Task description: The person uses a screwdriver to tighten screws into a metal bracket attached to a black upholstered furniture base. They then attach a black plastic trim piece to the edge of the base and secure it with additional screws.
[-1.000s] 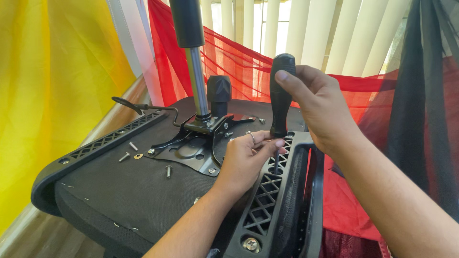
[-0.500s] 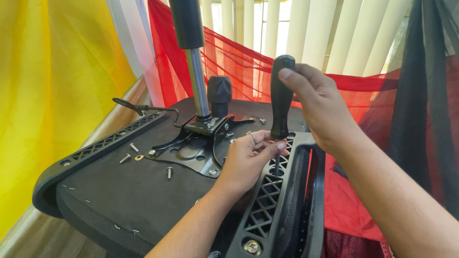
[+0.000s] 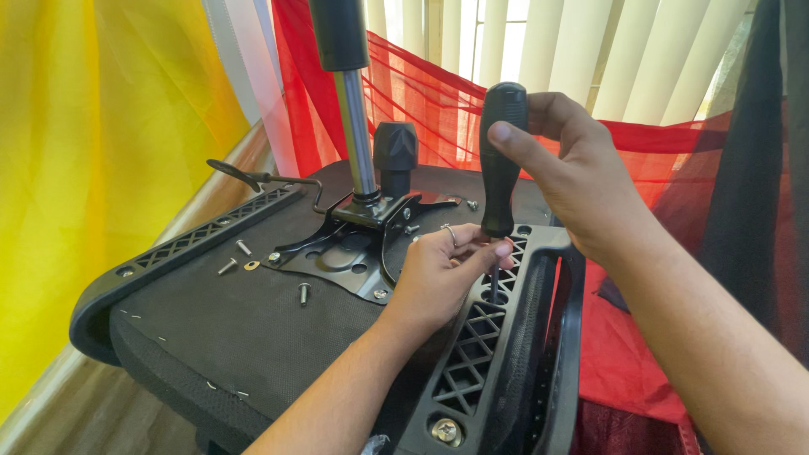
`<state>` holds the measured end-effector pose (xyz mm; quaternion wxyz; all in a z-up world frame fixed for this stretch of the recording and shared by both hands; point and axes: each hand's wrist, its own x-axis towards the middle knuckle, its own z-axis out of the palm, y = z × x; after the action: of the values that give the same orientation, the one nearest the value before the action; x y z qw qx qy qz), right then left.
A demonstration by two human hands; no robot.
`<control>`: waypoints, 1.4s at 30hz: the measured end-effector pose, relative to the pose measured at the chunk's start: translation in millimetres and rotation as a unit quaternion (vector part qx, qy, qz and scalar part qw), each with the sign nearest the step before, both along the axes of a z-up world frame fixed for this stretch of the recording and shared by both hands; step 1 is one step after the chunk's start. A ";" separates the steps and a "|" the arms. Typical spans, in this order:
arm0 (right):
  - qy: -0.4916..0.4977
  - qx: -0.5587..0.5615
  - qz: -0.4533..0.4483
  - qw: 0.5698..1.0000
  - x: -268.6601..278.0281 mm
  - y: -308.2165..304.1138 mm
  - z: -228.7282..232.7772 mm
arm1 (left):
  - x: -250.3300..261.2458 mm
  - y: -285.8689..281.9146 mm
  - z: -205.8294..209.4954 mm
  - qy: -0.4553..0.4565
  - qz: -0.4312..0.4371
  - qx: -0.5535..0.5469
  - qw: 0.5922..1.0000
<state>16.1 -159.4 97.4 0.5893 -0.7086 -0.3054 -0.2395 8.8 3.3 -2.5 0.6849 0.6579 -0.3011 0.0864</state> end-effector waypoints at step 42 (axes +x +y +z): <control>0.022 -0.055 -0.070 0.996 -6.7 -0.7 4.8 | 8.2 1.0 -5.3 0.005 -0.027 -0.014 1.000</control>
<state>9.4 -160.1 102.2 0.5379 -0.7645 -0.2548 -0.2475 17.0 4.2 -7.7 0.6975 0.6404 -0.3142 0.0683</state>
